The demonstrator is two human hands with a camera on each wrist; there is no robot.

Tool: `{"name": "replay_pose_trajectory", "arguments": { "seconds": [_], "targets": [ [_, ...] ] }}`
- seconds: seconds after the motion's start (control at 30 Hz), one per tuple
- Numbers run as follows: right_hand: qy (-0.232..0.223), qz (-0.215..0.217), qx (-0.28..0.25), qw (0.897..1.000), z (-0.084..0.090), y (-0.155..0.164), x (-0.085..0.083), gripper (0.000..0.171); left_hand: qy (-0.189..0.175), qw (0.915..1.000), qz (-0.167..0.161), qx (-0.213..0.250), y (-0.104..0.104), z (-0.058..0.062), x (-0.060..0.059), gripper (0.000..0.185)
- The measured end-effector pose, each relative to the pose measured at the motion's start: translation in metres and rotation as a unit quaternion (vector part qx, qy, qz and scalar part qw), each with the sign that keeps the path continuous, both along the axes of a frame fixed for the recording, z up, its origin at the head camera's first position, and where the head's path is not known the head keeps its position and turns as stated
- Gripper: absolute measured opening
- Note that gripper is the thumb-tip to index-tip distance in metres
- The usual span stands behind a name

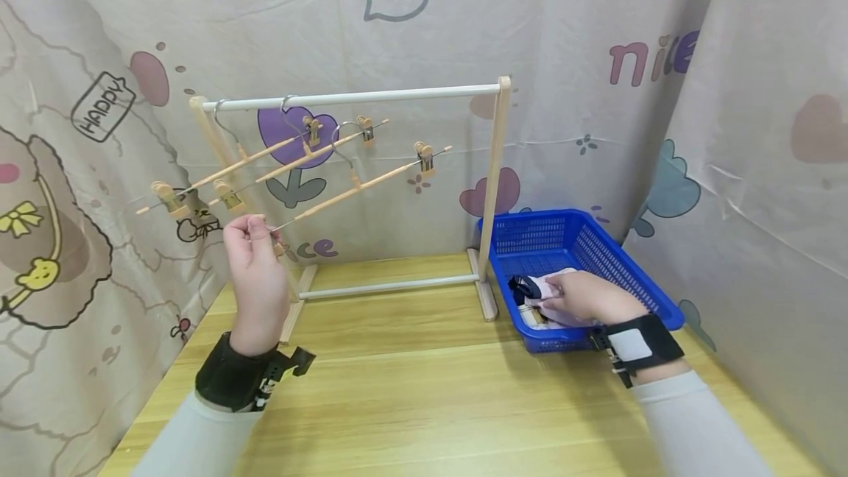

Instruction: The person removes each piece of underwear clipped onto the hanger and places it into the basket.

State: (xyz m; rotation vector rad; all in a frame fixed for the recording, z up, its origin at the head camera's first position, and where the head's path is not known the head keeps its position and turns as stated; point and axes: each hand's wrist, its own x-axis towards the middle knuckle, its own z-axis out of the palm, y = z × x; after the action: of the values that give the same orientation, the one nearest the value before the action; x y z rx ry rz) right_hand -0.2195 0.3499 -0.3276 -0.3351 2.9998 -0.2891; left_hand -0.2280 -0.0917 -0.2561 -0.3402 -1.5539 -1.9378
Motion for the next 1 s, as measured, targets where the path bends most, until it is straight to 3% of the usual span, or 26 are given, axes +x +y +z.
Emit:
{"name": "replay_pose_trajectory", "arguments": {
  "seconds": [0.23, 0.6, 0.8, 1.0],
  "targets": [
    [0.015, -0.006, -0.007, 1.000, 0.006, -0.005, 0.006, 0.048, 0.018, 0.9997, 0.012, 0.005, 0.001, 0.004, -0.006, 0.010],
    [0.132, -0.014, 0.006, 0.991, 0.008, -0.018, 0.007, 0.032, 0.020, 0.9992, 0.036, -0.002, 0.002, 0.021, -0.018, 0.011],
    [0.184, -0.020, -0.008, 0.983, 0.010, -0.030, 0.008, 0.031, 0.018, 0.9990, 0.040, 0.007, 0.004, 0.024, -0.022, 0.012],
    [0.258, 0.004, -0.017, 0.966, 0.012, -0.042, 0.010, 0.025, 0.016, 0.9976, 0.067, 0.001, 0.004, 0.023, -0.027, 0.013]
  ]
}}
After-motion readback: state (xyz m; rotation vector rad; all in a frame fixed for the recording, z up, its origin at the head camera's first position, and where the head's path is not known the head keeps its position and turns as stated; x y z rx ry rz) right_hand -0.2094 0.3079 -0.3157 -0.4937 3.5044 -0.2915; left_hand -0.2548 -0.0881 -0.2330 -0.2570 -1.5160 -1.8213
